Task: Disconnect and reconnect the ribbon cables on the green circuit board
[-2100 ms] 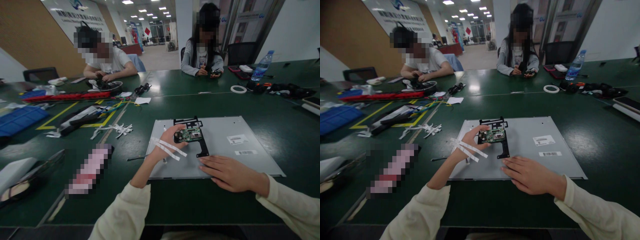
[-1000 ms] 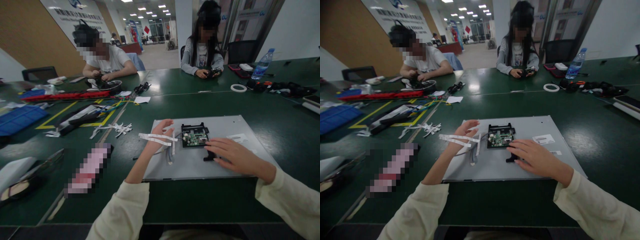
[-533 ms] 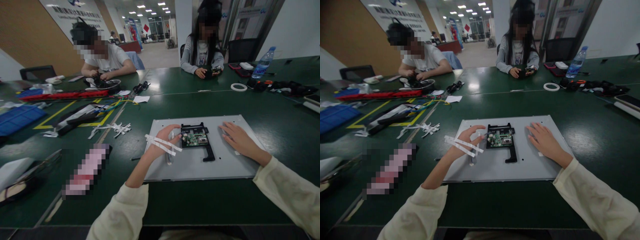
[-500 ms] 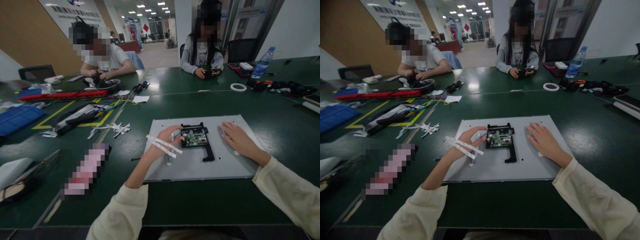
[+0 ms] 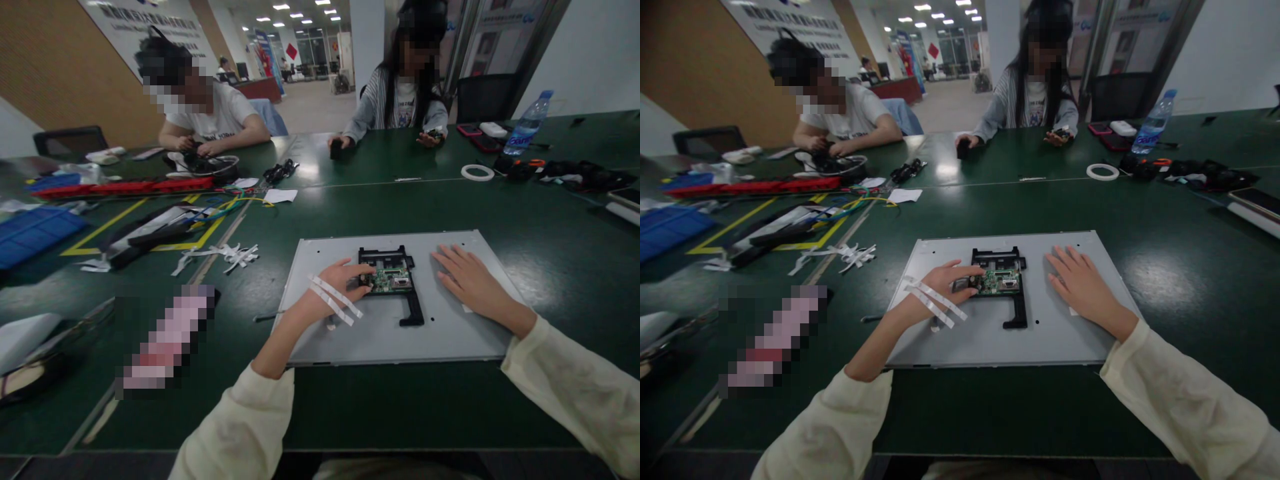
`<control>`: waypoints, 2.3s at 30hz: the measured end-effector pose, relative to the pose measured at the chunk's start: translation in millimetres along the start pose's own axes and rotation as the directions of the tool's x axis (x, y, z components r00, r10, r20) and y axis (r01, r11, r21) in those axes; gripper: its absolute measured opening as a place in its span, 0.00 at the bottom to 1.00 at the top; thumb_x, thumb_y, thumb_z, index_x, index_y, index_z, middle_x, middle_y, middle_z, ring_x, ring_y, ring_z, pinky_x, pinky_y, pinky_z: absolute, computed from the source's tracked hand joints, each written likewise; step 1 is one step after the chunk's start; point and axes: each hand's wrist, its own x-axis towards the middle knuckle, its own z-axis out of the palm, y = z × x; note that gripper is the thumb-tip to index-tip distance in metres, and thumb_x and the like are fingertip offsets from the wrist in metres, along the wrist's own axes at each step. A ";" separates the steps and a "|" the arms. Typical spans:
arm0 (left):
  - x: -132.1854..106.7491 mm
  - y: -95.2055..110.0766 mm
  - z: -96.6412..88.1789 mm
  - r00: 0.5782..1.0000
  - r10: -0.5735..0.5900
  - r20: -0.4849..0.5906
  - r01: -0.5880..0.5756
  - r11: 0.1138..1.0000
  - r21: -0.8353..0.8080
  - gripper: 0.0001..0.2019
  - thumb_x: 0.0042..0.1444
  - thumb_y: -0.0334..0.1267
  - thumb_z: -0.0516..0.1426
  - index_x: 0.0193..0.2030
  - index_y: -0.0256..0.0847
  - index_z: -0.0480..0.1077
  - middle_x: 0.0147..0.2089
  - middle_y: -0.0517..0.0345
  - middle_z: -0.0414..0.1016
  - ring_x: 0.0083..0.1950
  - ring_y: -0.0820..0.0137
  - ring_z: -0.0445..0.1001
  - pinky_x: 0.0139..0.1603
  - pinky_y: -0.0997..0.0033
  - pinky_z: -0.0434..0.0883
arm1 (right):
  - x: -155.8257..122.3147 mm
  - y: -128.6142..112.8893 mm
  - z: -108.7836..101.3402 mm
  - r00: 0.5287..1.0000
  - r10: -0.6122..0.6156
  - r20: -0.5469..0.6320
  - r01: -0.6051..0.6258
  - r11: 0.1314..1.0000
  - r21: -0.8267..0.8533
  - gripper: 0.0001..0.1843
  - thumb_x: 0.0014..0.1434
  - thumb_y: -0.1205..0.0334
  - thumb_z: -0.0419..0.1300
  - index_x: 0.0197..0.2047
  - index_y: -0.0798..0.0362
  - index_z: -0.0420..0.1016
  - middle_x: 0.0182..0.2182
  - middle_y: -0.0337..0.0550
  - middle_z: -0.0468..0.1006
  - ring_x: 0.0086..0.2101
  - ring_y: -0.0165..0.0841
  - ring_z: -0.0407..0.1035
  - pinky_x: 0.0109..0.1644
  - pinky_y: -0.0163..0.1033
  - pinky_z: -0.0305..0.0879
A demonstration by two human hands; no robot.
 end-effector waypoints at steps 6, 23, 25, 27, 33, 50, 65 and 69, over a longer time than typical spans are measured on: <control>5.7 -5.9 18.3 0.998 0.009 -0.061 -0.012 0.999 -0.048 0.18 0.57 0.40 0.55 0.55 0.46 0.67 0.53 0.57 0.75 0.53 0.69 0.74 0.67 0.57 0.55 | -0.4 -1.1 -1.2 1.000 -0.005 -0.005 0.005 1.000 0.005 0.29 0.66 0.51 0.39 0.66 0.54 0.56 0.65 0.50 0.54 0.63 0.49 0.47 0.60 0.59 0.53; 7.6 3.6 19.2 0.998 -0.028 -0.062 0.024 0.998 -0.054 0.18 0.58 0.41 0.55 0.55 0.44 0.68 0.51 0.54 0.75 0.51 0.65 0.74 0.57 0.58 0.67 | -1.1 -0.2 1.3 1.000 0.002 0.001 -0.002 1.000 0.022 0.30 0.66 0.51 0.39 0.66 0.54 0.56 0.65 0.51 0.54 0.64 0.49 0.46 0.61 0.59 0.52; 7.7 1.1 21.5 0.997 -0.020 -0.070 0.016 0.998 -0.053 0.19 0.57 0.42 0.55 0.56 0.44 0.68 0.51 0.54 0.75 0.50 0.65 0.74 0.58 0.57 0.66 | -1.5 -0.9 0.9 1.000 0.001 0.000 -0.001 1.000 0.024 0.30 0.66 0.51 0.39 0.66 0.54 0.56 0.65 0.50 0.54 0.64 0.49 0.46 0.61 0.59 0.52; 8.1 -1.0 23.5 0.997 -0.015 -0.080 0.011 0.998 -0.054 0.19 0.57 0.42 0.55 0.55 0.45 0.68 0.51 0.54 0.75 0.50 0.64 0.74 0.58 0.56 0.65 | -1.8 -1.7 0.5 1.000 -0.002 -0.007 0.002 1.000 0.028 0.30 0.66 0.50 0.39 0.66 0.53 0.56 0.65 0.50 0.54 0.64 0.49 0.46 0.61 0.59 0.53; 8.6 -0.7 22.7 0.996 0.007 -0.087 -0.013 0.997 -0.075 0.18 0.55 0.40 0.56 0.54 0.47 0.69 0.50 0.57 0.76 0.49 0.65 0.75 0.62 0.57 0.62 | -1.8 -2.8 0.5 1.000 -0.008 -0.017 0.009 1.000 0.022 0.30 0.66 0.50 0.39 0.66 0.53 0.56 0.65 0.50 0.54 0.63 0.49 0.47 0.61 0.59 0.53; 2.2 6.4 -8.0 0.977 -0.102 -0.189 0.053 0.968 -0.244 0.17 0.58 0.43 0.54 0.53 0.42 0.69 0.53 0.53 0.74 0.55 0.64 0.71 0.57 0.60 0.67 | -1.5 -1.4 3.6 1.000 -0.002 -0.030 0.003 0.999 0.035 0.29 0.65 0.51 0.41 0.65 0.53 0.57 0.65 0.51 0.55 0.64 0.49 0.47 0.61 0.60 0.53; 0.8 -27.7 2.1 0.928 -0.315 -0.197 0.252 0.923 -0.290 0.16 0.55 0.38 0.54 0.50 0.38 0.69 0.44 0.50 0.76 0.45 0.65 0.75 0.43 0.65 0.73 | -3.8 -48.9 -41.2 0.925 -0.375 -0.067 0.367 0.828 0.424 0.28 0.64 0.56 0.48 0.67 0.46 0.52 0.66 0.42 0.53 0.65 0.38 0.43 0.65 0.53 0.51; 1.1 -26.5 6.0 0.921 -0.319 -0.222 0.251 0.925 -0.285 0.15 0.54 0.37 0.54 0.48 0.39 0.70 0.40 0.52 0.75 0.41 0.68 0.74 0.42 0.66 0.72 | -5.3 -56.2 -40.1 0.913 -0.408 -0.023 0.374 0.813 0.445 0.27 0.64 0.57 0.49 0.66 0.46 0.55 0.65 0.43 0.54 0.64 0.37 0.47 0.65 0.53 0.53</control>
